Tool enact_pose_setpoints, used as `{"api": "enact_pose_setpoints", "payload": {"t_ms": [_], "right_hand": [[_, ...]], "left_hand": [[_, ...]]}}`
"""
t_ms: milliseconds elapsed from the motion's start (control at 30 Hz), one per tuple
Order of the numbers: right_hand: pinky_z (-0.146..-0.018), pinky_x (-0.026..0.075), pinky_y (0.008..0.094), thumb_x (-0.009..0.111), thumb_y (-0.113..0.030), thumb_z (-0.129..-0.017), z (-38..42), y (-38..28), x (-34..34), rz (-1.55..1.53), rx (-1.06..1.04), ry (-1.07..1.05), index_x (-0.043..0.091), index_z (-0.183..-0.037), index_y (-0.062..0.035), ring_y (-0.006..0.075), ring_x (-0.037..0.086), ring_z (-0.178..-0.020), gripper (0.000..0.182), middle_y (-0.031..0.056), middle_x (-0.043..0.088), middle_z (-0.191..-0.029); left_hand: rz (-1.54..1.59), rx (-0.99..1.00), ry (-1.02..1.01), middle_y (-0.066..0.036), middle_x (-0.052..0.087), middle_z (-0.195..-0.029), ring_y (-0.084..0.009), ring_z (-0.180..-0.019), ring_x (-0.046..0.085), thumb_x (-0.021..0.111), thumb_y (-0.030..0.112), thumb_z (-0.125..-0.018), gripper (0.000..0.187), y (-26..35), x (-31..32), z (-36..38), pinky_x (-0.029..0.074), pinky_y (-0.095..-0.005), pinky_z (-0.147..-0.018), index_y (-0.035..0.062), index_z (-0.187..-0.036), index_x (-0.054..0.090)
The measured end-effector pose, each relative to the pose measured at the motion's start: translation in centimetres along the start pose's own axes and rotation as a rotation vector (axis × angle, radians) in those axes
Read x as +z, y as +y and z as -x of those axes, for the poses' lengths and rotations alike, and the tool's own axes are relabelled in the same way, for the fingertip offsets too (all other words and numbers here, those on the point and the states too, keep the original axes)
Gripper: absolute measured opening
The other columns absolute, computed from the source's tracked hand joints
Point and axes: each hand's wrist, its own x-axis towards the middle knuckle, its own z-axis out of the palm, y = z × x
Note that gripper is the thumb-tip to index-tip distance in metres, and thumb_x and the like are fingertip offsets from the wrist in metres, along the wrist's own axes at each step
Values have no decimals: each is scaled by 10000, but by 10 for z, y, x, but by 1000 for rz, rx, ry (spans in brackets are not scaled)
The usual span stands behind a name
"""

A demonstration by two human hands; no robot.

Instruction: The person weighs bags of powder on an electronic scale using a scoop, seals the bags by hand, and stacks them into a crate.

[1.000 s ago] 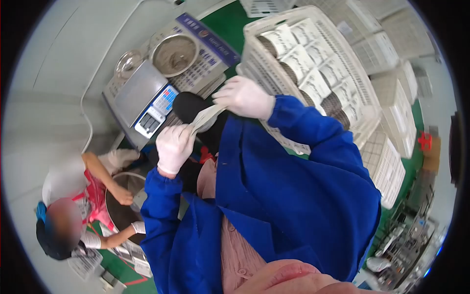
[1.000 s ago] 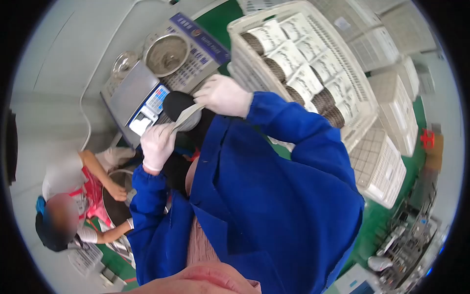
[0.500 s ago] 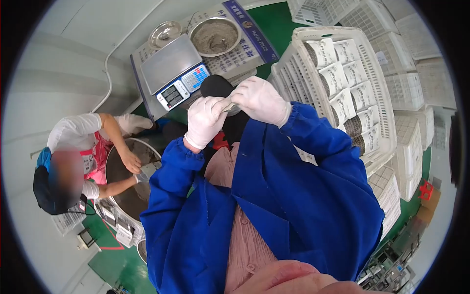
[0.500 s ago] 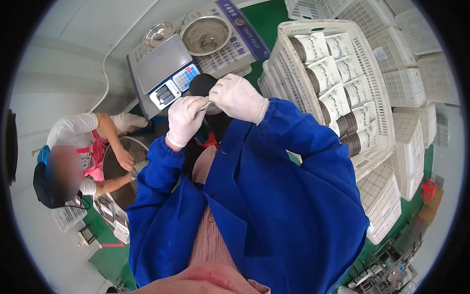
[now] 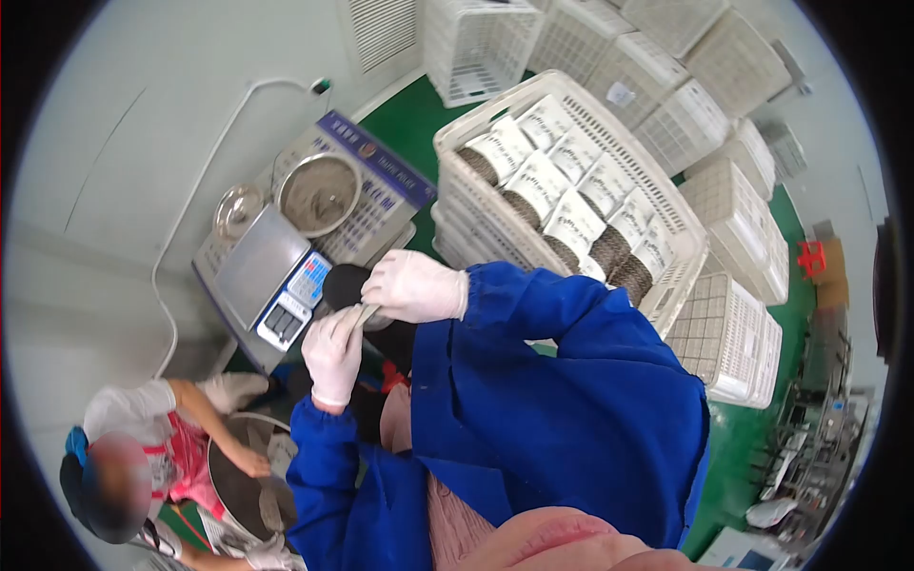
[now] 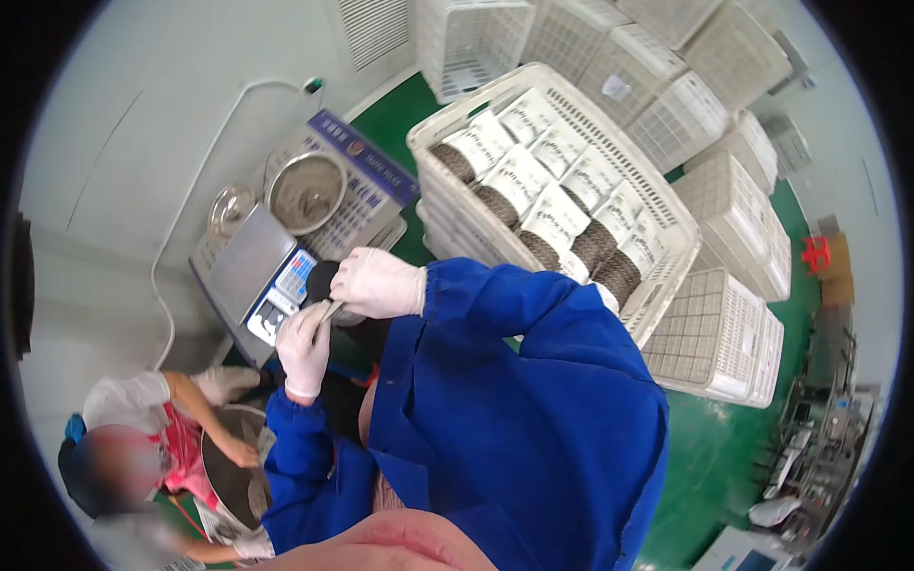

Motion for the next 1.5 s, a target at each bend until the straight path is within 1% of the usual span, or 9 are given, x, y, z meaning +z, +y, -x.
{"api": "enact_pose_setpoints", "payload": {"t_ms": [233,500,700,800,900,1067,1133,1300,1500], "right_hand": [[-799,514,384,682,-212,-840,21,33,-8,-139,20,-41,740,-910,-167,235,678,-878,101,-4,720,-867],[-801,512,411,685,-257,-868,12,21,-17,-241,6,-13,726,-887,-138,266,673,-896,127,20,718,-874],[-763,528,434,694,-261,-855,1,14,-4,-334,44,-38,727,-845,-123,298,673,-840,142,43,713,-821],[-706,551,458,697,-313,-826,-3,18,7,-242,-15,-22,775,-860,-132,339,696,-783,200,116,700,-773],[-730,540,443,689,-273,-853,-6,16,2,-224,37,-119,754,-878,-126,315,685,-840,162,65,726,-840],[-794,566,412,720,-341,-813,2,37,-6,-444,151,-139,794,-1000,-125,304,723,-911,295,96,762,-960],[-804,571,389,728,-277,-848,9,52,-4,-587,170,-114,793,-1034,-116,293,729,-924,254,107,766,-983],[-697,542,285,705,-173,-919,8,54,-4,-744,379,-237,782,-925,-25,154,715,-720,167,107,746,-774],[-724,532,273,696,-144,-936,2,51,-3,-886,483,-292,775,-965,-9,104,674,-752,159,50,746,-814]], "left_hand": [[248,-152,4,-115,736,-973,-286,-869,705,766,-59,-806,226,-5,-2,7,553,-366,-771,30,-1013,760],[384,-137,39,-108,731,-952,-288,-863,702,760,-83,-811,174,-2,4,2,556,-362,-778,38,-930,721],[483,-294,42,-114,733,-954,-233,-864,702,758,-75,-827,134,-1,10,8,549,-323,-764,0,-934,728],[473,-316,38,-117,734,-951,-232,-855,701,755,-71,-832,123,1,6,6,547,-318,-757,-6,-933,732],[471,-309,31,-125,734,-947,-240,-856,703,757,-60,-836,114,1,5,3,549,-336,-765,-13,-937,736],[509,-370,-11,-153,751,-966,-254,-901,714,733,-32,-867,53,-9,2,2,548,-356,-855,-49,-918,739],[578,-492,-29,-155,748,-938,-252,-903,711,726,-4,-880,66,-13,-3,5,536,-341,-850,-63,-909,729],[668,-593,-27,-101,737,-880,-191,-824,684,765,69,-869,106,-32,4,23,519,-310,-763,-27,-912,756],[898,-719,-3,-38,720,-867,-123,-839,642,759,84,-891,98,-35,17,30,500,-283,-758,-8,-926,763]]}}
